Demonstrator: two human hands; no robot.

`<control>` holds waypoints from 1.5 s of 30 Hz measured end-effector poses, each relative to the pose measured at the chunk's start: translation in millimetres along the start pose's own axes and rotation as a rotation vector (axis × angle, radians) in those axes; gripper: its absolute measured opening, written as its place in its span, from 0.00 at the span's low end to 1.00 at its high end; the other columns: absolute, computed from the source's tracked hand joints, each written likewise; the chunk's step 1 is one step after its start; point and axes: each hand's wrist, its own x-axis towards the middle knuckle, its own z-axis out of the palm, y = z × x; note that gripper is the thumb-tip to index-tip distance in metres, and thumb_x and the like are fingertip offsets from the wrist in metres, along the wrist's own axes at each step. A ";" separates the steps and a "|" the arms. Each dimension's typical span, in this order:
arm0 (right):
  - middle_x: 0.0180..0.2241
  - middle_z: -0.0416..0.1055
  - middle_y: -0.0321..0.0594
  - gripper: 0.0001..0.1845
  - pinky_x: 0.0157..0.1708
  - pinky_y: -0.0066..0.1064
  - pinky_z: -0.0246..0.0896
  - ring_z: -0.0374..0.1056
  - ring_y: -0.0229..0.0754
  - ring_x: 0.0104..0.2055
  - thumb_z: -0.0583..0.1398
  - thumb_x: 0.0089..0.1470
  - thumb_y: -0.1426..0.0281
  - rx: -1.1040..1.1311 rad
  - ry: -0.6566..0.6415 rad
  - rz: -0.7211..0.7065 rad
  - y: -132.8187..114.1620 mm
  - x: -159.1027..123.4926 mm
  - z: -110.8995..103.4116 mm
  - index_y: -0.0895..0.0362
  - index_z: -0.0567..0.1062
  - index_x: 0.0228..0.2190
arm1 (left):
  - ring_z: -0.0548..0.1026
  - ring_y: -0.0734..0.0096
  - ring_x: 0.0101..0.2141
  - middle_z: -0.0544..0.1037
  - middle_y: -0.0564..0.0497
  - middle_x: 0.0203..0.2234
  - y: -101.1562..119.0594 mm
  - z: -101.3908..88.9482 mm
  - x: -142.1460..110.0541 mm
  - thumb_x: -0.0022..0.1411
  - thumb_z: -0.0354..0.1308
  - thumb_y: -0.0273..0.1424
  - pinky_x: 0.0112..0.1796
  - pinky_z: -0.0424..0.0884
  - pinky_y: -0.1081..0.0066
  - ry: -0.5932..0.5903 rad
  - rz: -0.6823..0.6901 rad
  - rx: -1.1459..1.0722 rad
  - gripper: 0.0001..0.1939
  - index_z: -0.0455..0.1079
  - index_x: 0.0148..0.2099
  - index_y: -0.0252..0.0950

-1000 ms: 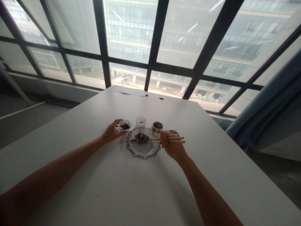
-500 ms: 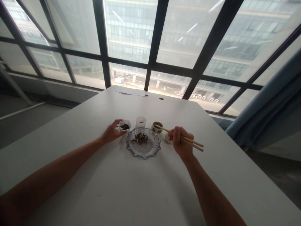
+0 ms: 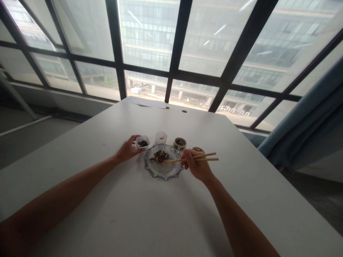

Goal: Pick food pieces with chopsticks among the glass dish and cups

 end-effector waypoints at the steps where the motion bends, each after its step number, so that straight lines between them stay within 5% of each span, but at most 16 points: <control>1: 0.18 0.72 0.39 0.30 0.16 0.27 0.61 0.65 0.38 0.17 0.54 0.60 0.45 0.004 -0.052 0.007 1.0 -0.4 3.2 0.57 0.74 0.24 | 0.77 0.58 0.46 0.78 0.44 0.46 0.1 -0.1 0.0 0.51 0.66 0.42 0.47 0.74 0.59 -0.003 -0.001 0.003 0.31 0.63 0.55 0.38; 5: 0.21 0.73 0.39 0.27 0.19 0.28 0.63 0.67 0.38 0.19 0.54 0.62 0.47 -0.104 -0.057 -0.018 5.8 -0.4 10.3 0.56 0.74 0.25 | 0.77 0.58 0.45 0.78 0.44 0.47 0.4 -0.5 0.0 0.52 0.66 0.42 0.47 0.74 0.59 -0.006 0.000 0.007 0.31 0.63 0.55 0.38; 12: 0.20 0.73 0.40 0.28 0.19 0.29 0.63 0.67 0.39 0.18 0.52 0.63 0.47 -0.214 0.194 -0.069 0.1 -0.5 5.3 0.55 0.73 0.26 | 0.77 0.58 0.44 0.78 0.44 0.47 -1.2 0.4 -0.2 0.51 0.66 0.42 0.46 0.74 0.58 -0.005 -0.004 0.003 0.32 0.63 0.56 0.38; 24: 0.21 0.74 0.40 0.29 0.20 0.30 0.63 0.68 0.40 0.20 0.52 0.61 0.45 -0.218 0.035 -0.034 6.9 -1.9 13.2 0.55 0.73 0.24 | 0.77 0.59 0.44 0.78 0.44 0.46 2.9 -1.6 -0.2 0.52 0.66 0.44 0.46 0.74 0.59 -0.011 -0.015 -0.011 0.31 0.64 0.55 0.39; 38: 0.22 0.74 0.41 0.28 0.16 0.29 0.64 0.69 0.40 0.19 0.55 0.58 0.43 -0.028 0.096 0.035 23.3 -3.0 18.0 0.55 0.74 0.26 | 0.77 0.59 0.45 0.79 0.45 0.45 0.5 -0.4 -0.2 0.52 0.66 0.43 0.46 0.74 0.59 -0.014 -0.016 -0.016 0.31 0.63 0.55 0.39; 45: 0.17 0.72 0.40 0.32 0.12 0.28 0.59 0.65 0.39 0.14 0.57 0.53 0.40 0.207 0.267 0.159 25.6 6.8 15.4 0.56 0.71 0.24 | 0.77 0.58 0.45 0.78 0.44 0.45 -1.3 0.5 -0.3 0.52 0.66 0.43 0.46 0.74 0.59 -0.012 -0.020 -0.018 0.31 0.63 0.55 0.39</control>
